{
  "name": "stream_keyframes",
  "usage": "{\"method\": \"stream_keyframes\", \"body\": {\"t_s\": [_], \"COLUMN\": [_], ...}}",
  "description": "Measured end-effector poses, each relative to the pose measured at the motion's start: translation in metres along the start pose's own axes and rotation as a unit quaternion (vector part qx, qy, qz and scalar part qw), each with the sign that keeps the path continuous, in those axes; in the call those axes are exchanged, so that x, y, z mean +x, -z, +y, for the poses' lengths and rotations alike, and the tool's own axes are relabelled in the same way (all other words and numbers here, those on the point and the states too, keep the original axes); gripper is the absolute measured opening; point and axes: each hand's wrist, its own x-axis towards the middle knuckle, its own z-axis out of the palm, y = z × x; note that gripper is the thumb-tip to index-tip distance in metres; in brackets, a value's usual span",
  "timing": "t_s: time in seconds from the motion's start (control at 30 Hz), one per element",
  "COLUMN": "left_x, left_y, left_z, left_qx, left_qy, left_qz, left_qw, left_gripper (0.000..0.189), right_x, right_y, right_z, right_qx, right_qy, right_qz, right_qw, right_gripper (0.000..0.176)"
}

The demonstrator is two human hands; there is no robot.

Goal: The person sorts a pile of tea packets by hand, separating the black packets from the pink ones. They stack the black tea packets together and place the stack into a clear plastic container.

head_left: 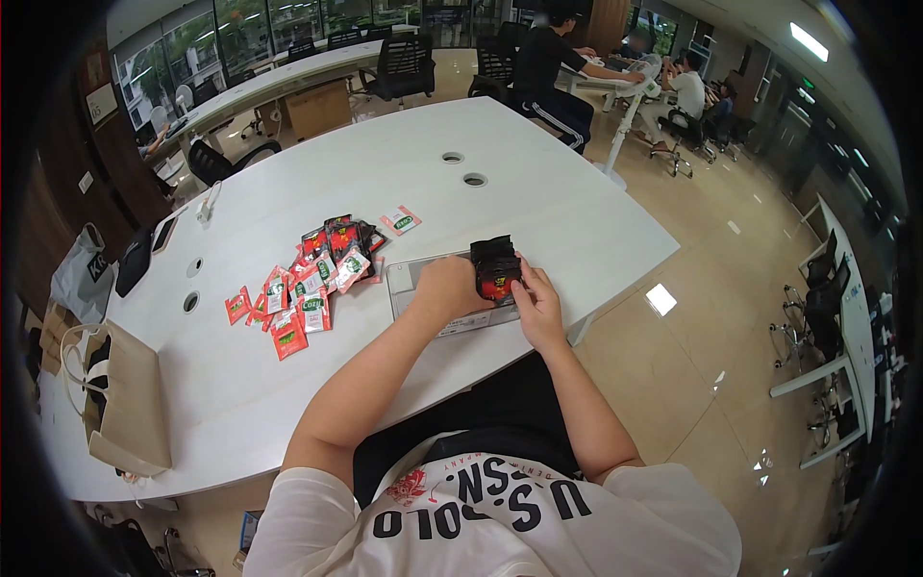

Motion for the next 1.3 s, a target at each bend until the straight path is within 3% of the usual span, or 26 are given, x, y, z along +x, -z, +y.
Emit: {"method": "stream_keyframes", "body": {"t_s": [0.3, 0.8, 1.2, 1.3], "left_x": [-0.002, 0.000, -0.002, -0.004], "left_y": [-0.002, -0.007, -0.001, 0.006], "left_z": [-0.003, -0.003, 0.001, 0.002], "left_qx": [0.002, 0.038, 0.018, 0.021], "left_qy": [-0.023, -0.024, 0.000, 0.001], "left_qz": [0.014, 0.018, 0.021, 0.008], "left_qw": [1.000, 0.999, 1.000, 1.000], "left_gripper": [0.056, 0.061, 0.063, 0.062], "right_x": [0.000, -0.004, -0.003, 0.000], "right_y": [0.001, 0.001, 0.002, 0.002], "right_z": [0.007, 0.005, 0.002, 0.016], "right_qx": [-0.029, -0.052, 0.004, 0.021], "right_qy": [0.031, 0.054, 0.017, 0.035], "right_qz": [-0.037, -0.008, -0.015, -0.007], "right_qw": [0.998, 0.997, 1.000, 0.999], "right_gripper": [0.059, 0.051, 0.053, 0.060]}}
